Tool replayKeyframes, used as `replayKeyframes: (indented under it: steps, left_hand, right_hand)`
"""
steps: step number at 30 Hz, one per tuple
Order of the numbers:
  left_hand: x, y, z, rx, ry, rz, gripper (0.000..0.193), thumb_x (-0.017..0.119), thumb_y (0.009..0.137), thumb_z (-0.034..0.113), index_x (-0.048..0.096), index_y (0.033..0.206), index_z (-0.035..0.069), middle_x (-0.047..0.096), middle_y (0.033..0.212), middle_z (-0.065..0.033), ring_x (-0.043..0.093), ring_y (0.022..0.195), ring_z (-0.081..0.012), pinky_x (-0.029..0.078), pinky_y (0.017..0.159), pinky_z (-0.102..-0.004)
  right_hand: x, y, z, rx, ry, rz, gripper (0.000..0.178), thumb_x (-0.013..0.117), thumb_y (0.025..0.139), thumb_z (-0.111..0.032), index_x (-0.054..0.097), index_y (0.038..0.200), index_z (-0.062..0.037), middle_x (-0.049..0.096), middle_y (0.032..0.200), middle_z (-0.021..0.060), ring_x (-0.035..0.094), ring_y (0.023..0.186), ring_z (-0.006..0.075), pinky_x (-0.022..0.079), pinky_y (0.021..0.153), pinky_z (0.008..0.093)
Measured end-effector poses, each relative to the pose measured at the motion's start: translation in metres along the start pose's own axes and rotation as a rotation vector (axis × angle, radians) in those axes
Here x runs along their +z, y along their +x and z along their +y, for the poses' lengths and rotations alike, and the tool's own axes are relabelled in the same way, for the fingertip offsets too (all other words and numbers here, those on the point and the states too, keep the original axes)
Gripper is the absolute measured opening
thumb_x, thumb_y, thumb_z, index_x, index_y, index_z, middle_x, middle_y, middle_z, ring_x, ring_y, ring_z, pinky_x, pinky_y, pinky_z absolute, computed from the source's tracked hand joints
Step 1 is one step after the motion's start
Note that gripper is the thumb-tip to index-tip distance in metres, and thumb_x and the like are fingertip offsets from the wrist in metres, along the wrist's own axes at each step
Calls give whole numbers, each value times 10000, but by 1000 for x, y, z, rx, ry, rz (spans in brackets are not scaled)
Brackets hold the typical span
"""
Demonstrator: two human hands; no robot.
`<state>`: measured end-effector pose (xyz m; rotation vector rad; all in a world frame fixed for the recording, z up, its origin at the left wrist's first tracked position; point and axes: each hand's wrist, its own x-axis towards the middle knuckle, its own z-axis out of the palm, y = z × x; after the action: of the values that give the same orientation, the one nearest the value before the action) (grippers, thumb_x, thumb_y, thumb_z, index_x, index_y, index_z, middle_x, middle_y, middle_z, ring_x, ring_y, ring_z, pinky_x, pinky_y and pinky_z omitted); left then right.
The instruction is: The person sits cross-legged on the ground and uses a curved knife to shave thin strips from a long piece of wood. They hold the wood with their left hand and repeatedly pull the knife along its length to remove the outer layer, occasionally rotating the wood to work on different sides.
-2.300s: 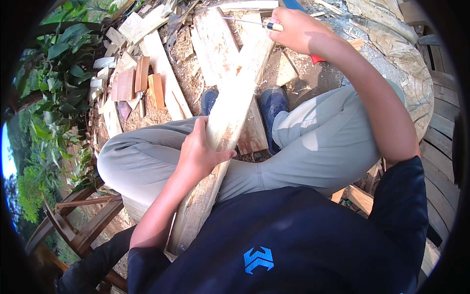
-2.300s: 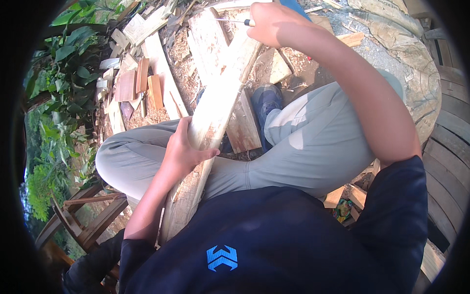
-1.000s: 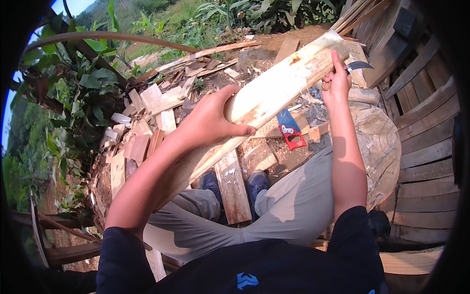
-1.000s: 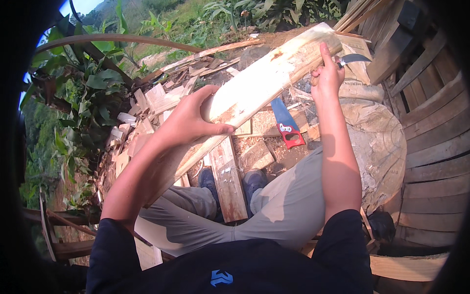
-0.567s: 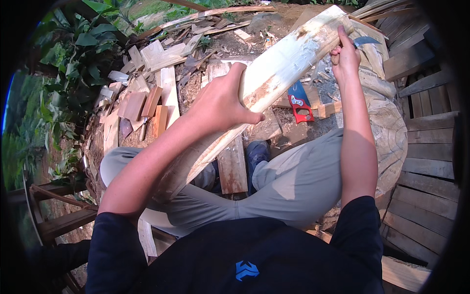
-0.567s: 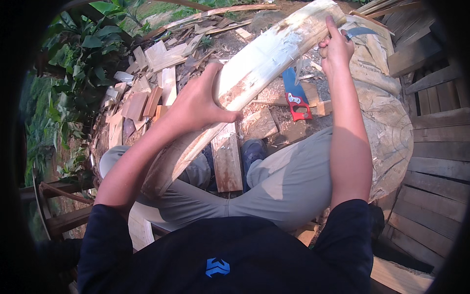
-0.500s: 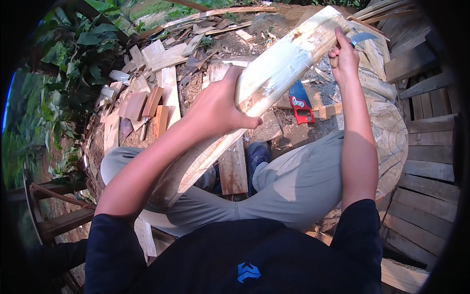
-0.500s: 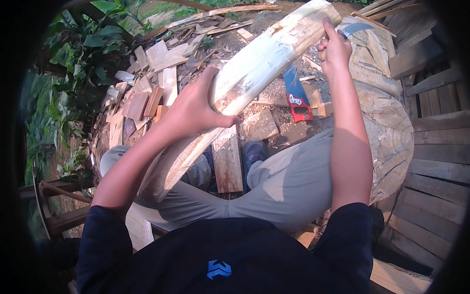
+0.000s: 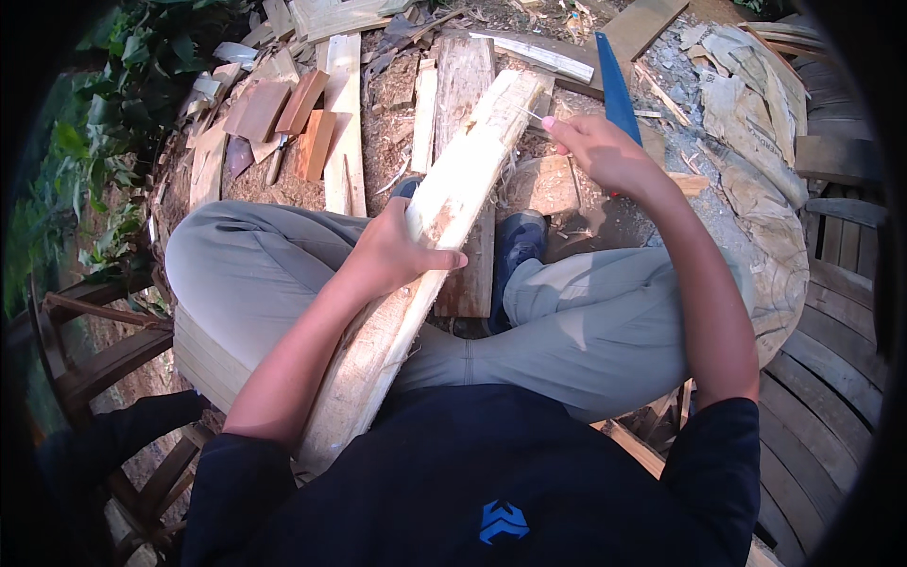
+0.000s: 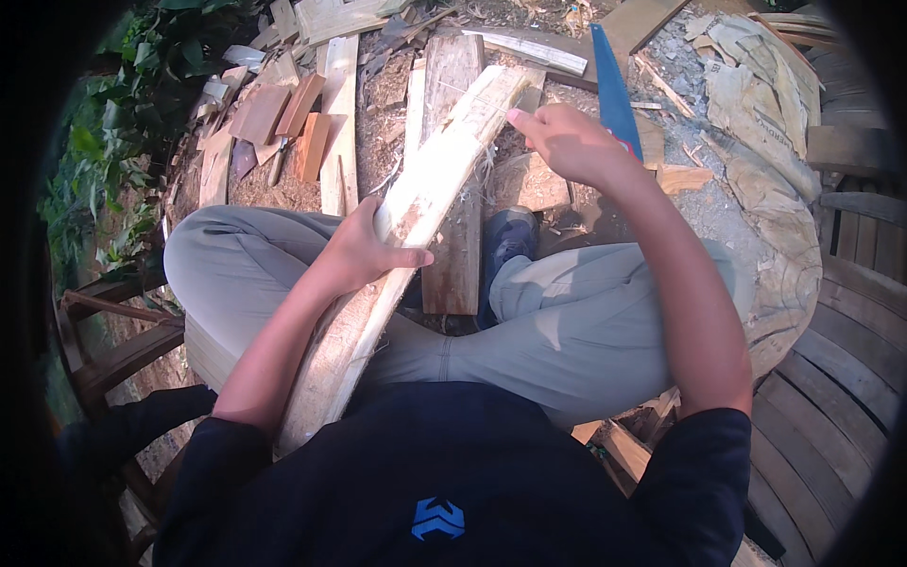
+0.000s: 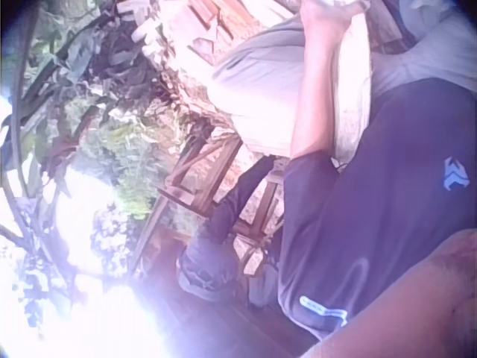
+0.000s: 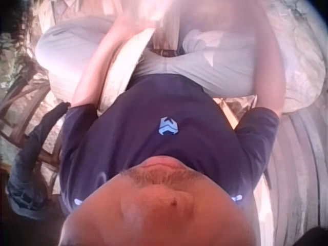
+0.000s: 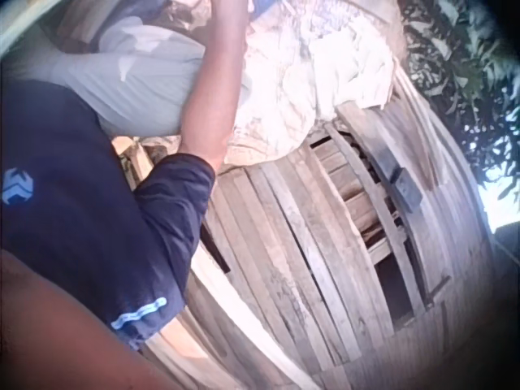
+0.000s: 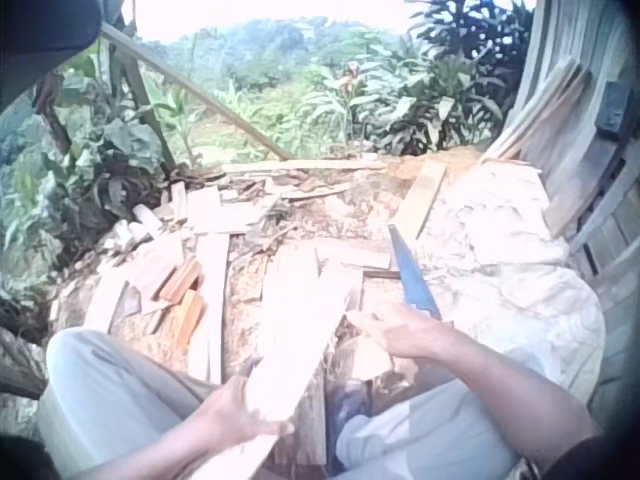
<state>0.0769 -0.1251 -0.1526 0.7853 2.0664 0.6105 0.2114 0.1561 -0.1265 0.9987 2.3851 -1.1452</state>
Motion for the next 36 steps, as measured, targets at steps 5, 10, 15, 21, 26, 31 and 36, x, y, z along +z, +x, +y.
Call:
replayKeyframes:
  steps: [5, 10, 15, 21, 26, 31, 36]
  left_hand:
    - [-6, 5, 10, -129, -115, -98, 1063, 952, 625, 436, 443, 1346, -155, 652, 1198, -270, 660, 1100, -263, 513, 961, -349]
    - [-1, 6, 2, -105, -184, -7, 936, 912, 665, 365, 464, 1303, -152, 683, 1099, -252, 688, 999, -255, 541, 894, -345]
    - [-12, 2, 22, -88, -314, -65, 843, 830, 733, 306, 466, 1369, -111, 645, 1176, -205, 640, 1049, -219, 504, 925, -331]
    - [-7, -6, 37, -50, -526, -143, 780, 787, 788, 292, 458, 1400, -62, 612, 1243, -159, 581, 1144, -204, 464, 996, -341]
    - [-6, -7, 36, -23, -550, -166, 805, 789, 793, 315, 448, 1421, -57, 610, 1247, -152, 576, 1154, -208, 454, 1007, -341]
    - [-12, -10, 40, 0, -516, -158, 800, 797, 792, 306, 456, 1421, -54, 608, 1273, -152, 572, 1179, -218, 441, 1033, -345]
    - [-12, -16, 34, 14, -492, -78, 785, 805, 788, 285, 470, 1415, -47, 604, 1292, -161, 566, 1206, -228, 431, 1052, -349]
  right_hand:
    - [36, 9, 16, -104, -232, -23, 713, 501, 981, -594, 617, 1155, 87, 665, 1095, 279, 638, 1044, 401, 480, 932, 434]
    - [38, 15, 19, -148, -236, 6, 638, 454, 1024, -523, 633, 1146, 77, 642, 1135, 294, 615, 1108, 423, 476, 962, 464]
    - [26, 15, 12, -274, -17, 167, 678, 499, 995, -570, 613, 1279, 36, 666, 1144, 265, 647, 1088, 373, 485, 946, 436]
    - [14, 19, 12, -375, 75, 268, 644, 530, 985, -587, 643, 1214, 5, 652, 976, 180, 632, 939, 257, 480, 842, 383]
    - [-19, -22, -12, -272, -41, 268, 510, 551, 999, -554, 656, 991, -55, 494, 681, 14, 455, 645, 113, 370, 617, 321]
    - [-56, -72, -11, -201, -143, 502, 380, 642, 980, -421, 626, 936, -44, 489, 644, 18, 427, 597, 115, 342, 569, 305]
    - [-45, -116, 2, -227, -154, 538, 337, 687, 948, -359, 656, 931, -24, 639, 646, 104, 643, 589, 208, 475, 583, 356]
